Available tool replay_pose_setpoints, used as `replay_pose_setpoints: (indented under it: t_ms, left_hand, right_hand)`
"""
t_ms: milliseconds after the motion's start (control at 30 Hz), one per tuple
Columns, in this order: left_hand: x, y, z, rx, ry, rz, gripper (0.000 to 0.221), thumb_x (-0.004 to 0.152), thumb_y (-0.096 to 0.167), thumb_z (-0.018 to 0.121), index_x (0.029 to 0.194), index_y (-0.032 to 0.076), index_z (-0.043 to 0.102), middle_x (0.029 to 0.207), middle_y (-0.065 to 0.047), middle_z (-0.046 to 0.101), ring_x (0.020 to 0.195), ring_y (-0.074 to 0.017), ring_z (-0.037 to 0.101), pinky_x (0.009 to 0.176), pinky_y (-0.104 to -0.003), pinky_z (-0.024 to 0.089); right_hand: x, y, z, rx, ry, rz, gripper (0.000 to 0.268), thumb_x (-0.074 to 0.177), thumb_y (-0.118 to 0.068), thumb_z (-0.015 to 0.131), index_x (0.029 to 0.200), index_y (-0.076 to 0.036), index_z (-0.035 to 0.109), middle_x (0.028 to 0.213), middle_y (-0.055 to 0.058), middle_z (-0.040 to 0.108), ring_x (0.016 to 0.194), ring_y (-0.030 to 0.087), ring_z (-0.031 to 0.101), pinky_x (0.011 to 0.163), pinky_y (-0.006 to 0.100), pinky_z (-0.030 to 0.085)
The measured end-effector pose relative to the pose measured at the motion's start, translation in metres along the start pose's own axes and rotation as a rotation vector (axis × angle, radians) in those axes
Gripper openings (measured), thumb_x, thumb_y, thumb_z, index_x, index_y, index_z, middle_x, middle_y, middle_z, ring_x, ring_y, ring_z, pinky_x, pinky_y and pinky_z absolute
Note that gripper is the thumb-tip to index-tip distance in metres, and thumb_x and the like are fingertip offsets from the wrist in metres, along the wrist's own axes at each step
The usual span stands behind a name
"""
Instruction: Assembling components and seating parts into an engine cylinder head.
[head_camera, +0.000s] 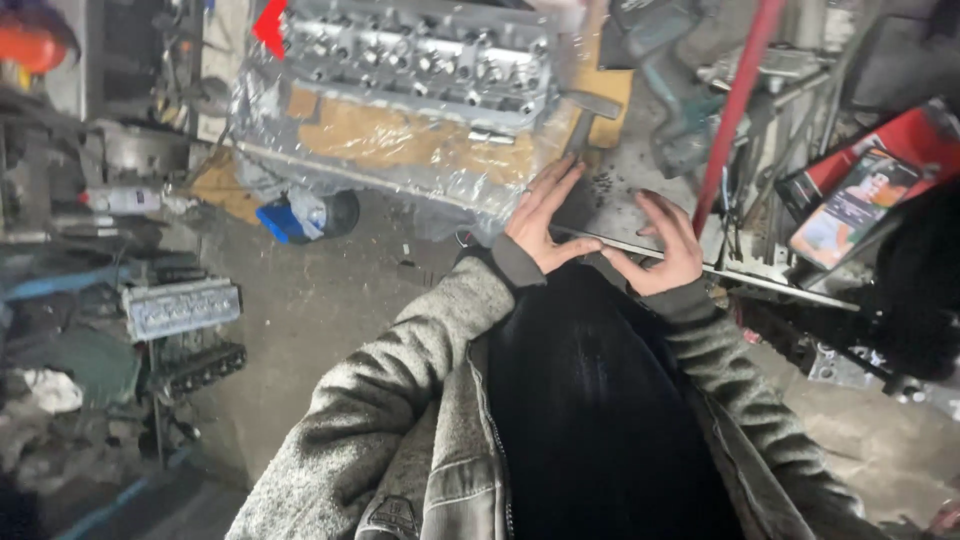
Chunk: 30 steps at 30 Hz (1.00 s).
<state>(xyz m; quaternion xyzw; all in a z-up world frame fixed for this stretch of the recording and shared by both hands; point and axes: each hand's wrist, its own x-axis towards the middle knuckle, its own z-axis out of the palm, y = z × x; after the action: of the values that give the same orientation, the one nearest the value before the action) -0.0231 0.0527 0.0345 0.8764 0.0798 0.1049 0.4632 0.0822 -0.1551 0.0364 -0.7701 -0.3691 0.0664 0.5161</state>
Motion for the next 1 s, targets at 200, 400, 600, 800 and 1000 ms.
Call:
replay_pose_setpoints:
  t_ms: [200, 400, 600, 800, 1000]
  left_hand:
    - [-0.035, -0.028, -0.057, 0.072, 0.263, -0.137, 0.092, 0.085, 0.05, 0.082, 0.156, 0.007, 0.042, 0.166, -0.019, 0.037, 0.156, -0.0393, 0.035, 0.126, -0.051, 0.033]
    - [-0.103, -0.054, -0.121, -0.009, 0.542, -0.309, 0.087, 0.093, 0.044, 0.075, 0.16, 0.006, 0.035, 0.164, -0.019, 0.041, 0.152, -0.0364, 0.041, 0.124, -0.047, 0.037]
    - [-0.191, -0.087, -0.187, 0.052, 0.681, -0.428, 0.076, 0.099, 0.033, 0.072, 0.164, 0.015, 0.036, 0.159, -0.017, 0.052, 0.145, -0.0348, 0.055, 0.119, -0.042, 0.047]
    - [-0.272, -0.131, -0.215, 0.014, 0.891, -0.55, 0.087, 0.094, 0.032, 0.075, 0.165, 0.018, 0.026, 0.15, -0.014, 0.06, 0.128, -0.0298, 0.067, 0.108, -0.042, 0.054]
    - [-0.329, -0.136, -0.222, -0.154, 1.064, -0.855, 0.099, 0.093, 0.02, 0.074, 0.166, 0.025, 0.008, 0.127, -0.007, 0.075, 0.106, -0.026, 0.075, 0.094, -0.041, 0.059]
  right_hand:
    - [0.061, -0.017, 0.054, 0.079, -0.242, -0.166, 0.074, 0.082, -0.015, 0.09, 0.146, 0.001, 0.057, 0.146, 0.02, 0.057, 0.127, 0.029, 0.063, 0.089, 0.035, 0.061]
    - [0.089, -0.049, 0.139, 0.123, -0.396, -0.208, 0.094, 0.087, -0.015, 0.087, 0.164, -0.002, 0.034, 0.147, 0.02, 0.06, 0.133, 0.028, 0.065, 0.091, 0.034, 0.062]
    - [0.084, -0.095, 0.255, 0.242, -0.594, -0.235, 0.1, 0.089, -0.017, 0.085, 0.167, 0.001, 0.024, 0.15, 0.024, 0.057, 0.137, 0.032, 0.062, 0.094, 0.037, 0.061]
    - [0.099, -0.135, 0.352, 0.157, -0.759, -0.41, 0.094, 0.087, -0.02, 0.088, 0.162, 0.0, 0.035, 0.148, 0.023, 0.06, 0.135, 0.03, 0.063, 0.099, 0.037, 0.058]
    - [0.105, -0.175, 0.421, 0.2, -0.971, -0.527, 0.108, 0.09, -0.009, 0.085, 0.169, -0.001, 0.011, 0.137, 0.02, 0.068, 0.125, 0.03, 0.07, 0.097, 0.036, 0.059]
